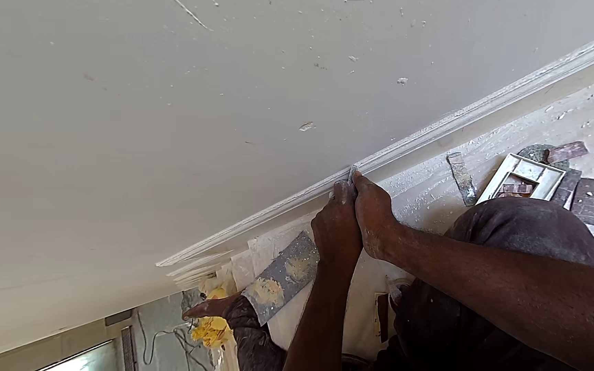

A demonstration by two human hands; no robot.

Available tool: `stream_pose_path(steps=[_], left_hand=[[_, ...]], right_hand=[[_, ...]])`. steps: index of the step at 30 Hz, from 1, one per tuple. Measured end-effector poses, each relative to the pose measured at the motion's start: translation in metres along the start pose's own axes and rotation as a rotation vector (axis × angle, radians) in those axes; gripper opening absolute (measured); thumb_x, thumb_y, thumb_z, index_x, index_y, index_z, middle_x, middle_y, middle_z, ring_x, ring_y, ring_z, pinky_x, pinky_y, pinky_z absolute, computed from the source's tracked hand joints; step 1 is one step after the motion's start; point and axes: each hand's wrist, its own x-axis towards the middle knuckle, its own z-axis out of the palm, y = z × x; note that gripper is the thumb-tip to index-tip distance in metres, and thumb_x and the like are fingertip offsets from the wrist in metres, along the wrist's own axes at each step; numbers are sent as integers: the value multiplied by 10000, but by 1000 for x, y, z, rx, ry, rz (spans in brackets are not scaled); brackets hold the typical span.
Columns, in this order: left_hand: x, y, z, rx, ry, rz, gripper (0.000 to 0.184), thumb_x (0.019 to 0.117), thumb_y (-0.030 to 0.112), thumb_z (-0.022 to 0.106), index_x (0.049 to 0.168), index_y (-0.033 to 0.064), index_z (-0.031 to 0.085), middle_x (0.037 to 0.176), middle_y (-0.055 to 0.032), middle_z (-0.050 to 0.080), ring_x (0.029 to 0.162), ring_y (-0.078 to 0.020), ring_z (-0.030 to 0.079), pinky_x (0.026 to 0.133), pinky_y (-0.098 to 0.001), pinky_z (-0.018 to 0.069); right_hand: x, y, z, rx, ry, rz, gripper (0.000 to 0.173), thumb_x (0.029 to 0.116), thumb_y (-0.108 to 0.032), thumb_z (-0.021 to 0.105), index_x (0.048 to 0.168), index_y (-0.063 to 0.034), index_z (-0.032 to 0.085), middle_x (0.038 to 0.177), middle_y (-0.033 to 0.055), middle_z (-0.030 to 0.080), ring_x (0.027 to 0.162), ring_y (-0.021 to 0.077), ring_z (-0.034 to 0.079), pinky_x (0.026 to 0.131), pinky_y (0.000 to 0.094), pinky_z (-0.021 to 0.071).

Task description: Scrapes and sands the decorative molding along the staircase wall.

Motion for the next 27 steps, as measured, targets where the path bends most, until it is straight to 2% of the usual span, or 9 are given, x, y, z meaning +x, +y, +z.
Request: stream_pose_path(steps=[3,6,13,18,24,27], left_hand=[[0,2,-2,6,-39,-22,289,1074,218,488,1124,-12,656,805,-201,697,711,-407,712,577,-562,534],[0,1,0,-24,1,-19,290,1072,221,488,1085,-18,653,789,-199,687,701,-395,709,571,-554,532],[0,0,3,-39,38,-2,289,1061,224,505,1094,-15,665,779,-191,685,697,-384,709,567,-544,534],[8,17,-14,91,-101,-75,250,1064,187,508,1156,2,650,830,-195,702,757,-406,720,597,-558,540],[10,19,-15,103,-138,-85,246,1069,184,501,1173,12,642,849,-198,705,776,-411,723,615,-560,547],[16,16,-22,74,-227,-76,219,1077,163,493,1178,13,615,868,-211,702,823,-429,720,660,-576,549]], right_hand=[[2,2,0,-3,-3,-2,491,1140,-396,316,1123,-51,665,1132,132,647,1124,223,596,947,440,468],[1,1,1,12,-13,0,487,1137,-408,318,1097,-64,661,1109,121,642,1101,212,597,933,430,469],[0,-2,0,-11,-3,4,496,1135,-415,324,1135,-56,667,1168,132,653,1165,224,593,966,444,462],[0,-10,-3,-12,-2,13,470,1137,-396,329,1040,-76,659,1017,97,627,1003,196,601,857,409,477],[0,-11,-3,7,7,43,486,1133,-419,335,1078,-67,666,1078,121,642,1061,220,608,888,436,481],[-1,-10,0,28,25,30,475,1138,-395,328,1129,-58,662,1134,131,641,1108,228,595,926,448,469]])
